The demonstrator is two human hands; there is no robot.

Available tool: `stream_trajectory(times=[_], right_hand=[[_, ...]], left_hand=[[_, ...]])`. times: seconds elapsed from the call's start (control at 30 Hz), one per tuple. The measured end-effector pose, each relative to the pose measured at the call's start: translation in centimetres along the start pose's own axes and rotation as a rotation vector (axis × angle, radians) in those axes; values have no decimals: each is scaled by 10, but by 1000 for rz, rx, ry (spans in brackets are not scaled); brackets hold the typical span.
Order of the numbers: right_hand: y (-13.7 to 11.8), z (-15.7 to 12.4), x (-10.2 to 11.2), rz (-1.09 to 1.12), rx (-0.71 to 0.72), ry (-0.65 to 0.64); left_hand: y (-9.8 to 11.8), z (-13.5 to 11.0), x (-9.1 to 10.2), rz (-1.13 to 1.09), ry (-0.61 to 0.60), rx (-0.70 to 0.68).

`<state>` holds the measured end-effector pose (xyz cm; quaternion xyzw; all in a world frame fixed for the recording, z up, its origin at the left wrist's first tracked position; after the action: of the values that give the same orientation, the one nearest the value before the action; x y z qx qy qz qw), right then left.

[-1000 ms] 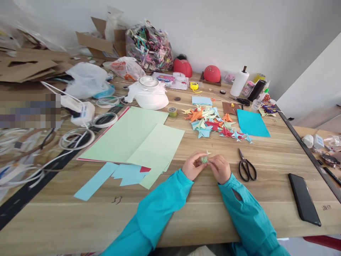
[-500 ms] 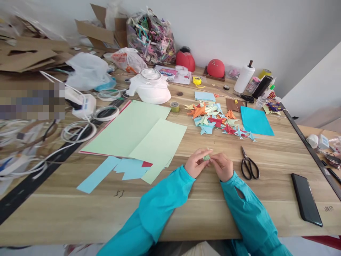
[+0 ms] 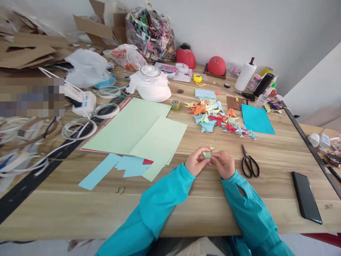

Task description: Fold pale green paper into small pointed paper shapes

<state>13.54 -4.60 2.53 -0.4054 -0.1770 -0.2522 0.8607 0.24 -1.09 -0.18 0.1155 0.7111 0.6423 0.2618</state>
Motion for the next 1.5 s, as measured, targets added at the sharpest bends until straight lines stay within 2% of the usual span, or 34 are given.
stream_trajectory(times=[0.23, 0.43, 0.7, 1.2, 1.5], right_hand=[[-1, 1, 1, -1, 24, -28], [-3, 1, 0, 28, 37, -25], [1, -4, -2, 32, -32, -36], [9, -3, 0, 291, -291, 35], [11, -6, -6, 319, -357, 43]], left_hand=[[2, 2, 0, -66, 31, 29], [1, 3, -1, -42, -4, 22], [5, 2, 2, 152, 63, -111], [4, 3, 3, 29, 57, 45], [9, 2, 0, 171, 73, -85]])
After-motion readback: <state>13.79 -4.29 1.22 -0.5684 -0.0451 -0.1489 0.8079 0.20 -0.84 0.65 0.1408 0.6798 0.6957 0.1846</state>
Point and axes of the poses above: each hand's wrist, its own z-axis towards the middle knuckle, its own x-axis out of the back of the hand, y = z × x, the point moved 3 cm from there along z, towards the middle knuckle, and after that the axes turned 7 degrees about x, right-handed, at the moved point
